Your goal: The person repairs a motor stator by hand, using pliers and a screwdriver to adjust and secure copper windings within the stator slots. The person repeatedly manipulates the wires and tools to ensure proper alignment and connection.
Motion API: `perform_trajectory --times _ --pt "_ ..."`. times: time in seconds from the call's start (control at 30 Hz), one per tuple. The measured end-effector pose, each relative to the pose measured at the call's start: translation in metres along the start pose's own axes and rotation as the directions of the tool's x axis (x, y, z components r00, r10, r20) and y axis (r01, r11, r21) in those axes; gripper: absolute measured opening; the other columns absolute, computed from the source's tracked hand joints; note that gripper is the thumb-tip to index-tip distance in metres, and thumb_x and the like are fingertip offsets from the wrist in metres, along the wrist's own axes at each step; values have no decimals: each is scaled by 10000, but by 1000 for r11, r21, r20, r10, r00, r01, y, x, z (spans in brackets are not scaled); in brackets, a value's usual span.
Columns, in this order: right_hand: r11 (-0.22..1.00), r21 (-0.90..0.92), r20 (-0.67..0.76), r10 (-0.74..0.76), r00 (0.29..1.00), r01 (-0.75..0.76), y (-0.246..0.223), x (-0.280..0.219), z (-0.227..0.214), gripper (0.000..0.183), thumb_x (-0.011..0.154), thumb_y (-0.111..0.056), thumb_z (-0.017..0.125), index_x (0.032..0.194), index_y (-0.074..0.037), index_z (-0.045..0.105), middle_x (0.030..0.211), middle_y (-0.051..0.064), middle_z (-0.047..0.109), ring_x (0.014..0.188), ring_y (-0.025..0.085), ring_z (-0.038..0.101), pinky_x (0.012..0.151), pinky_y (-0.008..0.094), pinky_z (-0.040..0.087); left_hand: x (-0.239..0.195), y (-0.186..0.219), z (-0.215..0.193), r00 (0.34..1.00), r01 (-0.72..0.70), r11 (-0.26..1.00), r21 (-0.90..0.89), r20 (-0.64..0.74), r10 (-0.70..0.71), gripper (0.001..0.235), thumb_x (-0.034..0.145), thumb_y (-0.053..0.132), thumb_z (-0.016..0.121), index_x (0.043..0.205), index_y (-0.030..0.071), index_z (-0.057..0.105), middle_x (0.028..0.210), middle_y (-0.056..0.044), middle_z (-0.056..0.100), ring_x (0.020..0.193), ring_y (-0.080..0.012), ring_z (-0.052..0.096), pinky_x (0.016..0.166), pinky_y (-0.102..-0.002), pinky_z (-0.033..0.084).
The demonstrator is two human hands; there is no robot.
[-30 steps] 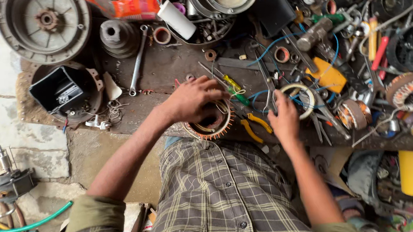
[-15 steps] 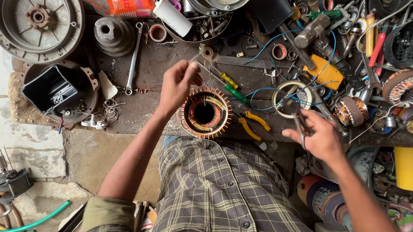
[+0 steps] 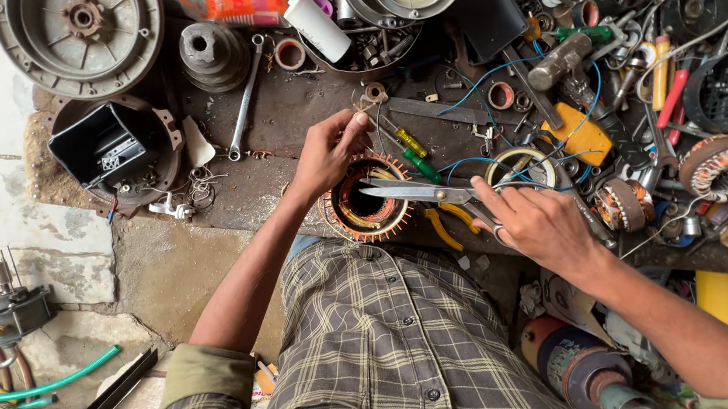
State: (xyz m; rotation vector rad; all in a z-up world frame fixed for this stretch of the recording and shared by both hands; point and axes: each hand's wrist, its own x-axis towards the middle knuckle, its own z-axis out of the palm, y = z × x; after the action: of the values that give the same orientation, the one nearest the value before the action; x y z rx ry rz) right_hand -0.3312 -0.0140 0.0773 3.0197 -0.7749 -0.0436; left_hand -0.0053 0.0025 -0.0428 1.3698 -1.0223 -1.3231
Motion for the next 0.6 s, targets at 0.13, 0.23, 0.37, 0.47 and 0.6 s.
perform_trajectory --times 0.13,0.23,0.37,0.47,0.6 --pt "998 -2 30 -68 997 68 17 14 11 588 870 -408 750 1299 -13 674 598 55 618 435 154 579 414 311 504 0 5 0 1000 -16 997 72 -5 16 421 1058 392 562 954 1 680 765 -9 688 711 -50 600 660 -259 525" --pt "991 100 76 -97 992 89 37 22 16 596 838 -399 763 1280 -7 679 563 62 621 429 169 594 401 325 506 -2 8 0 1000 -23 993 118 6 23 431 1060 396 558 942 -1 677 756 -13 690 707 -55 600 655 -262 519" --pt "930 351 53 -138 989 111 57 31 23 600 752 -379 813 1218 -21 692 730 108 735 504 215 661 448 362 522 -2 10 -1 1000 -21 996 89 13 20 419 1043 400 557 964 7 680 769 -8 695 719 -55 618 663 -264 537" --pt "885 461 113 -141 984 74 67 31 35 582 719 -355 844 1213 -74 718 824 116 787 564 228 708 479 371 539 -3 10 0 1000 28 991 127 10 -29 434 1046 408 548 938 13 691 761 -15 705 709 -70 648 655 -273 545" --pt "813 575 -129 -17 992 89 76 11 60 652 722 -417 867 1225 -56 663 1011 180 766 739 237 752 629 337 594 -3 15 -4 997 -73 989 126 -28 77 426 1046 403 567 956 9 705 786 -37 713 735 -89 653 667 -277 544"
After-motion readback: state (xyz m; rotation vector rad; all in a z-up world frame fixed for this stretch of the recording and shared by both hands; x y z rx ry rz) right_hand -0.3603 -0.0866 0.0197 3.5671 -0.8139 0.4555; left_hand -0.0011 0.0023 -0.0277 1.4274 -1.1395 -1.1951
